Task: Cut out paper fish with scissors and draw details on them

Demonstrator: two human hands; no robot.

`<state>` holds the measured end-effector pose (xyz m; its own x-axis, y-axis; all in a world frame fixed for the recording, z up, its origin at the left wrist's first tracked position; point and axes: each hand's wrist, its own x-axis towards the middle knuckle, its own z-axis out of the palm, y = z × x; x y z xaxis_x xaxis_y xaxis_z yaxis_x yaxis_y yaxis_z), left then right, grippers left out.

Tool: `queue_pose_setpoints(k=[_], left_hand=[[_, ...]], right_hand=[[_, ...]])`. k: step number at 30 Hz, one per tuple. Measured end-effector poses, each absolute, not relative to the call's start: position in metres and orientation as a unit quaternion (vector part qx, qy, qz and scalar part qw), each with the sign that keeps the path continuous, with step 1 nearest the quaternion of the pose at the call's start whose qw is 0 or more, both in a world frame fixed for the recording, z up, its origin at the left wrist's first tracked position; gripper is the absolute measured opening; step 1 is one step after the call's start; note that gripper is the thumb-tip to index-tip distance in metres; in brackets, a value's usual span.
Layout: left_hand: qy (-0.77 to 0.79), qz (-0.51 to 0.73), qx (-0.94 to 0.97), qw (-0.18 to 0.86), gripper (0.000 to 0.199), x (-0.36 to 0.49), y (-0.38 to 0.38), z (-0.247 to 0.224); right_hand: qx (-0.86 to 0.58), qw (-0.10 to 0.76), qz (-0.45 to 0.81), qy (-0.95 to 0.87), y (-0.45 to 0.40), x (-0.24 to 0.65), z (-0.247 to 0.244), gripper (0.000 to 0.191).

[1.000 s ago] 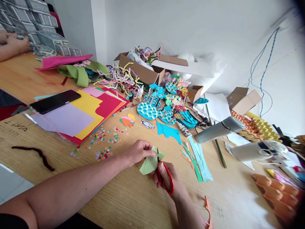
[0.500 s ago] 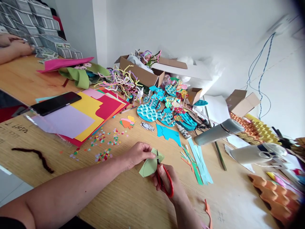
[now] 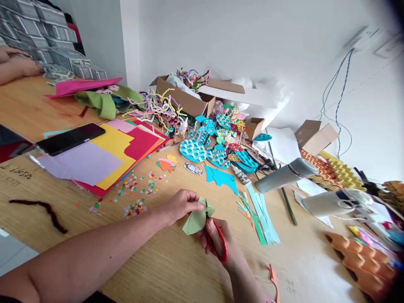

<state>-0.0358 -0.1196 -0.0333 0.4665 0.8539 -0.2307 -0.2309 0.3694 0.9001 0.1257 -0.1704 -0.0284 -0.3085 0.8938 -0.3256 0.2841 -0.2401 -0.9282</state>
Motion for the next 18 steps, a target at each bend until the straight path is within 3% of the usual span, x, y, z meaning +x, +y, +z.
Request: queue_pose_setpoints(k=[18], left_hand=[[0.36, 0.373, 0.446, 0.73, 0.026, -0.0353, -0.1193, -0.0353]], right_hand=[[-0.527, 0.254, 0.588, -0.558, -0.1713, 0.1243, -0.0236, 0.065]])
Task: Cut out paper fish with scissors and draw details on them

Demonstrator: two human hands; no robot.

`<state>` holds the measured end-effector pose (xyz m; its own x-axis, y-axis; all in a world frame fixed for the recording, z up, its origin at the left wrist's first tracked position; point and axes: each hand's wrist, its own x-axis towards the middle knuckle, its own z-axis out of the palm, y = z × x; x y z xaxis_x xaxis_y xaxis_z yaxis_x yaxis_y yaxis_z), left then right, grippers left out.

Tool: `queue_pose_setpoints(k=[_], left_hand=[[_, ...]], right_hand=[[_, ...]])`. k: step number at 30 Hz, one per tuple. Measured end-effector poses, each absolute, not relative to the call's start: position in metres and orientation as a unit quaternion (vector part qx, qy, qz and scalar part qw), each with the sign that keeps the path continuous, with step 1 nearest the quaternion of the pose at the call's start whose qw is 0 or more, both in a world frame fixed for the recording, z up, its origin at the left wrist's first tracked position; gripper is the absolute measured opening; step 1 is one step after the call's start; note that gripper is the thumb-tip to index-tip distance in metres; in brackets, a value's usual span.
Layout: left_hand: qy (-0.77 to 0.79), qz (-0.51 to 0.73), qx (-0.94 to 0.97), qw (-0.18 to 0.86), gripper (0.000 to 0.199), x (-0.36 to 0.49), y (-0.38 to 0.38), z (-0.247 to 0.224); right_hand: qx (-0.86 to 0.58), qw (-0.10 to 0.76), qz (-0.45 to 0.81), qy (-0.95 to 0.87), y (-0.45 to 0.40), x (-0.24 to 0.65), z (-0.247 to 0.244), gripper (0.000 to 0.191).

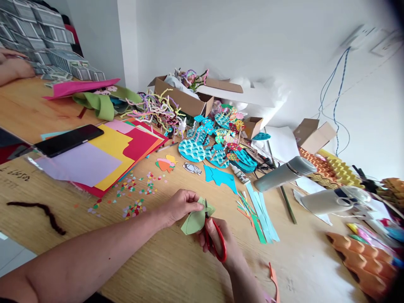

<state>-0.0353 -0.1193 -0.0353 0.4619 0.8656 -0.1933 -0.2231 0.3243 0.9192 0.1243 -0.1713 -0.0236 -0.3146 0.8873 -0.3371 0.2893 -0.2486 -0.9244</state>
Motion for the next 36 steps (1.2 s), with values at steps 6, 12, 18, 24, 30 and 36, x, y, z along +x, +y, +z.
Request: queue_pose_setpoints(k=[6, 12, 18, 24, 30, 36], left_hand=[[0.364, 0.369, 0.442, 0.732, 0.026, -0.035, -0.119, -0.035], [0.362, 0.37, 0.437, 0.736, 0.026, -0.036, -0.119, -0.034], [0.36, 0.372, 0.442, 0.732, 0.026, -0.035, -0.119, -0.034], [0.379, 0.376, 0.437, 0.724, 0.026, -0.035, -0.118, -0.036], [0.373, 0.382, 0.446, 0.719, 0.026, -0.035, -0.117, -0.038], [0.37, 0.376, 0.446, 0.723, 0.025, -0.035, -0.117, -0.037]], right_hand=[[-0.536, 0.253, 0.576, -0.564, -0.17, 0.124, -0.024, 0.066], [-0.535, 0.258, 0.571, -0.567, -0.171, 0.125, -0.028, 0.064], [-0.528, 0.265, 0.571, -0.57, -0.17, 0.126, -0.033, 0.065], [-0.532, 0.267, 0.575, -0.561, -0.17, 0.128, -0.036, 0.062], [-0.535, 0.262, 0.567, -0.568, -0.17, 0.128, -0.034, 0.062], [-0.532, 0.255, 0.571, -0.571, -0.169, 0.126, -0.029, 0.066]])
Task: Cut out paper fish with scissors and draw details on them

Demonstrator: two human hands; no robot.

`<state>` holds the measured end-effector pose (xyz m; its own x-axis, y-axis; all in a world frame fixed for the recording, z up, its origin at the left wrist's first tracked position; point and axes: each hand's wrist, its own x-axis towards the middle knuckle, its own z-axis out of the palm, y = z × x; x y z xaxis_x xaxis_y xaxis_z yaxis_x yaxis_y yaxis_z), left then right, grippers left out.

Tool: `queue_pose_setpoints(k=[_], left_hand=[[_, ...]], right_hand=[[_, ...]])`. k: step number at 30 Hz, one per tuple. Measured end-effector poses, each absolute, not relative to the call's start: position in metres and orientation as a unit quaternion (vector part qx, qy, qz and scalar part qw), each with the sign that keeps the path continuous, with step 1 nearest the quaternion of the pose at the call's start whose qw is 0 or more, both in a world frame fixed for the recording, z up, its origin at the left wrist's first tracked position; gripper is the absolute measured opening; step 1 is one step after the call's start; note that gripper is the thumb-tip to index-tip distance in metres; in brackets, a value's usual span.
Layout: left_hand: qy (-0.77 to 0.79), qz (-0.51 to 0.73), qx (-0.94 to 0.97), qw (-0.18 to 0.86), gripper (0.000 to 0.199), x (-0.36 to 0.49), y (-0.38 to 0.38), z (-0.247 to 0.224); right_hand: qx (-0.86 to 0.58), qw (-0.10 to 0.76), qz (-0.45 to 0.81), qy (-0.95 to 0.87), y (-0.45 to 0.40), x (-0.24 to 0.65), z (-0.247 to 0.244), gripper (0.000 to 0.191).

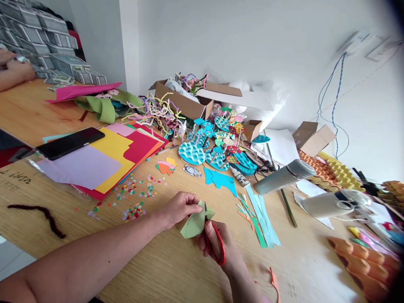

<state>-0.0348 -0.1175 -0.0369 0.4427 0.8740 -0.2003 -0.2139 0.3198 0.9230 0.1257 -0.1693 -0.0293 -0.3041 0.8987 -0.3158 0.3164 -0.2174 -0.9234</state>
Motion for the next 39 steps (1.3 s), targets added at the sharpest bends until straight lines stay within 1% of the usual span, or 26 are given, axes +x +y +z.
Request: queue_pose_setpoints(k=[39], left_hand=[[0.361, 0.371, 0.448, 0.729, 0.025, -0.0362, -0.1179, -0.0342]], right_hand=[[-0.531, 0.255, 0.577, -0.566, -0.1705, 0.133, -0.036, 0.059]])
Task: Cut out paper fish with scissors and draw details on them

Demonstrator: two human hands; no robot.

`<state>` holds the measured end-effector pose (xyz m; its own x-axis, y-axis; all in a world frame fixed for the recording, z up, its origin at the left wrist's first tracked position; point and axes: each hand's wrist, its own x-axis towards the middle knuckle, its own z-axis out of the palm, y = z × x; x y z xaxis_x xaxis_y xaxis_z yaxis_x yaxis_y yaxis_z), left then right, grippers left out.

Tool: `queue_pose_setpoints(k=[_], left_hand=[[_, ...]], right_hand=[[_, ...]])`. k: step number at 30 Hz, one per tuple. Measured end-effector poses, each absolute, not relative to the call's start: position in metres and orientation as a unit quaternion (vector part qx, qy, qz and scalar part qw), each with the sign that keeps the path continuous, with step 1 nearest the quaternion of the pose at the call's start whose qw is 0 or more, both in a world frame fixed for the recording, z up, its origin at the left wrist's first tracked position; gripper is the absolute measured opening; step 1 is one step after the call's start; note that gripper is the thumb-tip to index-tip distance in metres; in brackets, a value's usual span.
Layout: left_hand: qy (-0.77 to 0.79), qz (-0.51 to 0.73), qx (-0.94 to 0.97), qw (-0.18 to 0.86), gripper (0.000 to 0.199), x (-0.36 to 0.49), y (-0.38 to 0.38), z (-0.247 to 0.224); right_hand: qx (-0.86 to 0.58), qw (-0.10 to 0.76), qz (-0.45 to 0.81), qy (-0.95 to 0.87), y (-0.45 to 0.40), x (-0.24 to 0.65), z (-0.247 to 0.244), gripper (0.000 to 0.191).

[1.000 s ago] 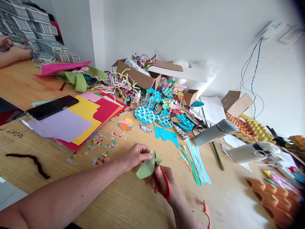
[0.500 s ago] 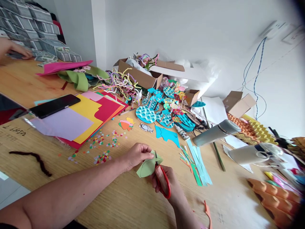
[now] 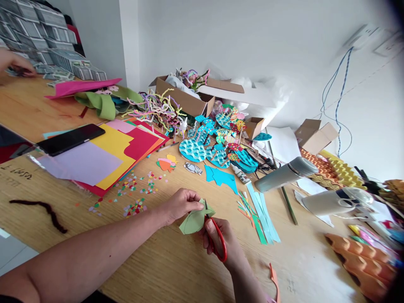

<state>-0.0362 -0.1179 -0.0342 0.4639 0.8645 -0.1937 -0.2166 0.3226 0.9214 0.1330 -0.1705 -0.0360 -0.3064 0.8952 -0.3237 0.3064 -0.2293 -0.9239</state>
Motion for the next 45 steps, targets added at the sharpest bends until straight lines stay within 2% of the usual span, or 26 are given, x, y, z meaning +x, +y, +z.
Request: queue_pose_setpoints(k=[37, 45], left_hand=[[0.375, 0.336, 0.425, 0.752, 0.026, -0.041, -0.1149, -0.029], [0.388, 0.343, 0.445, 0.73, 0.025, -0.0413, -0.1137, -0.0304]], right_hand=[[-0.517, 0.244, 0.603, -0.557, -0.1696, 0.1357, -0.033, 0.063], [-0.519, 0.243, 0.604, -0.554, -0.1694, 0.1369, -0.0338, 0.062]])
